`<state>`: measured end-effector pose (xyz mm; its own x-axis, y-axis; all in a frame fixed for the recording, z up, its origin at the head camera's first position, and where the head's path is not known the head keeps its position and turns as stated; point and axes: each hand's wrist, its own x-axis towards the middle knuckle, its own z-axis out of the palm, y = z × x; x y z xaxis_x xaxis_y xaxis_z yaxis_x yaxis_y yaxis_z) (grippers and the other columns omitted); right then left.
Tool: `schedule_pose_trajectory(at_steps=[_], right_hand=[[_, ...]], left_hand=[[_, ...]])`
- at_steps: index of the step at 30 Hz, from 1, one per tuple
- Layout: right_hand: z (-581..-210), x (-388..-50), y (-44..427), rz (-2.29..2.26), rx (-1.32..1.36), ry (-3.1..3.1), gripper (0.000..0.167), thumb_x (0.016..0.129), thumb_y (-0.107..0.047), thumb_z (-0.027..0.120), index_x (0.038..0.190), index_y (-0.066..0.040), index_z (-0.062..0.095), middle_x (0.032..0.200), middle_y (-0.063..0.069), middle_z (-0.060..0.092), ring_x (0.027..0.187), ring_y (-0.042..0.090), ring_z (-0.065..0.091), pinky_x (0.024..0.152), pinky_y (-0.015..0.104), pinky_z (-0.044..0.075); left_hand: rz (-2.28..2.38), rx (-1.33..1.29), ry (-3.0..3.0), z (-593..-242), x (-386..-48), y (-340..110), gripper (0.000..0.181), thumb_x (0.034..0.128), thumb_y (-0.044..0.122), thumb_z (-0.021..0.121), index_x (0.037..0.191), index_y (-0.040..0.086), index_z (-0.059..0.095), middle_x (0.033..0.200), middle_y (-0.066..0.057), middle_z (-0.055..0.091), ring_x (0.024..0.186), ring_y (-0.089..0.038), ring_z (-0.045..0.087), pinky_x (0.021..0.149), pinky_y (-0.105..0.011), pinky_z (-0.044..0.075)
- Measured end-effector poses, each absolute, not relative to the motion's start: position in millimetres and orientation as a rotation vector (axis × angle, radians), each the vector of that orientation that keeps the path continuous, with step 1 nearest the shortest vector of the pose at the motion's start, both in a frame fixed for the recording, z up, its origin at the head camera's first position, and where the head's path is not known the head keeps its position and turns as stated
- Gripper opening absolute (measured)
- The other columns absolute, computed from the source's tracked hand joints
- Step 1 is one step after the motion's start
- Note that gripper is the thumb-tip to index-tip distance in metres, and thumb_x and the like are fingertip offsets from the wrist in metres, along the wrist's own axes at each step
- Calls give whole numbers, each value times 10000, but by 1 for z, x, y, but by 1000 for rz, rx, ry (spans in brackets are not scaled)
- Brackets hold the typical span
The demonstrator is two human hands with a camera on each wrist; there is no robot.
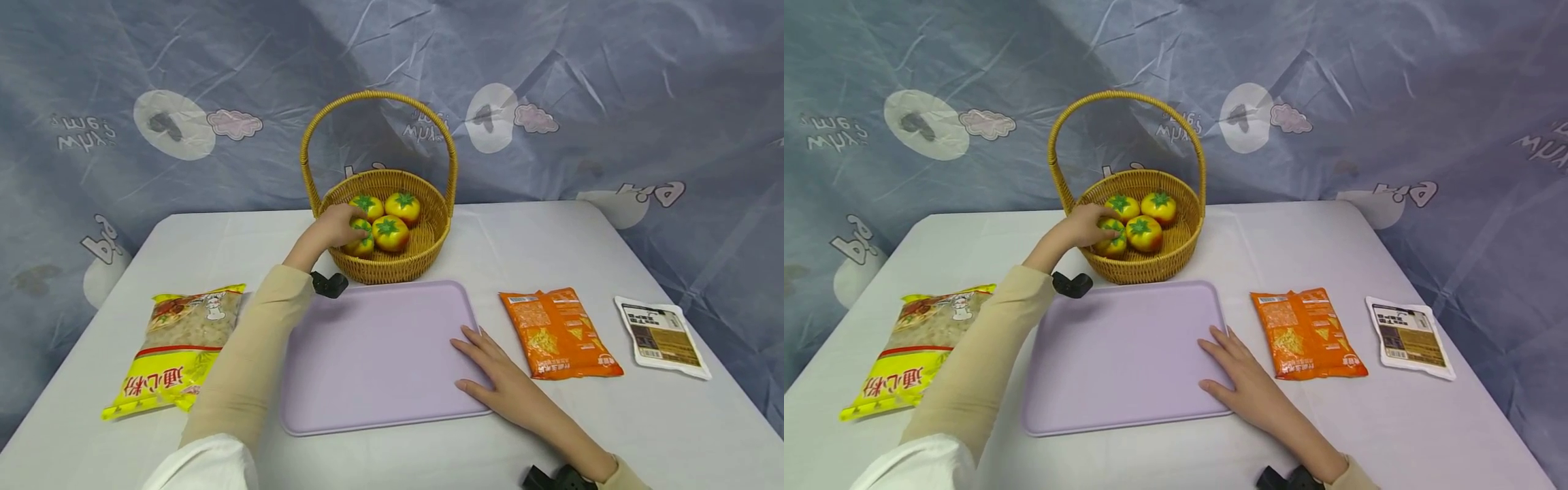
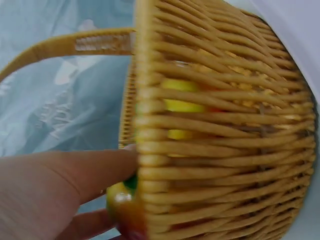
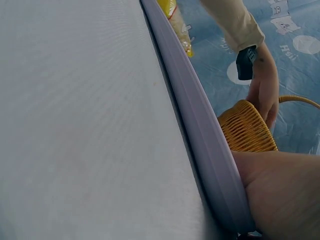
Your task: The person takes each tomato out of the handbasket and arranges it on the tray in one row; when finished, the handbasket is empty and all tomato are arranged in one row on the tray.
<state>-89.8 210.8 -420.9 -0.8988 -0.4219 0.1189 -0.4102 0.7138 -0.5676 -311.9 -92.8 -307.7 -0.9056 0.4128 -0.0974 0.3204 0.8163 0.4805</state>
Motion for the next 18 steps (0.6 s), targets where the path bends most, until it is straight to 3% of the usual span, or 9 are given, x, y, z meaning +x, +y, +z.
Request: schedule_pose_trajectory(at_steps=[3, 10, 18], right_hand=[[-420, -90, 211, -953, -711, 2898, 600, 870, -348, 669, 1398, -159, 454, 1494, 87, 281, 1359, 366, 172, 1017, 580, 226], [-419, -91, 211, -951, -709, 2896, 595, 879, -351, 656, 1401, -159, 447, 1495, 88, 278, 1359, 369, 169, 1014, 586, 226], [-419, -90, 209, -953, -712, 2894, 589, 881, -363, 650, 1398, -159, 453, 1493, 95, 280, 1355, 381, 172, 1009, 591, 232]], left_hand=[[925, 554, 2809, -305, -306, -95, 438, 909, 197, 621, 1308, 37, 537, 1359, -143, 457, 1259, -307, 373, 1003, -415, 331], [1795, 515, 2296, -298, -272, -80, 421, 919, 162, 614, 1321, 75, 525, 1270, -92, 487, 1047, -253, 537, 799, -403, 505], [1833, 712, 1971, -310, -227, -36, 409, 924, 143, 603, 1320, 73, 528, 1237, -57, 538, 1027, -227, 561, 796, -396, 510]])
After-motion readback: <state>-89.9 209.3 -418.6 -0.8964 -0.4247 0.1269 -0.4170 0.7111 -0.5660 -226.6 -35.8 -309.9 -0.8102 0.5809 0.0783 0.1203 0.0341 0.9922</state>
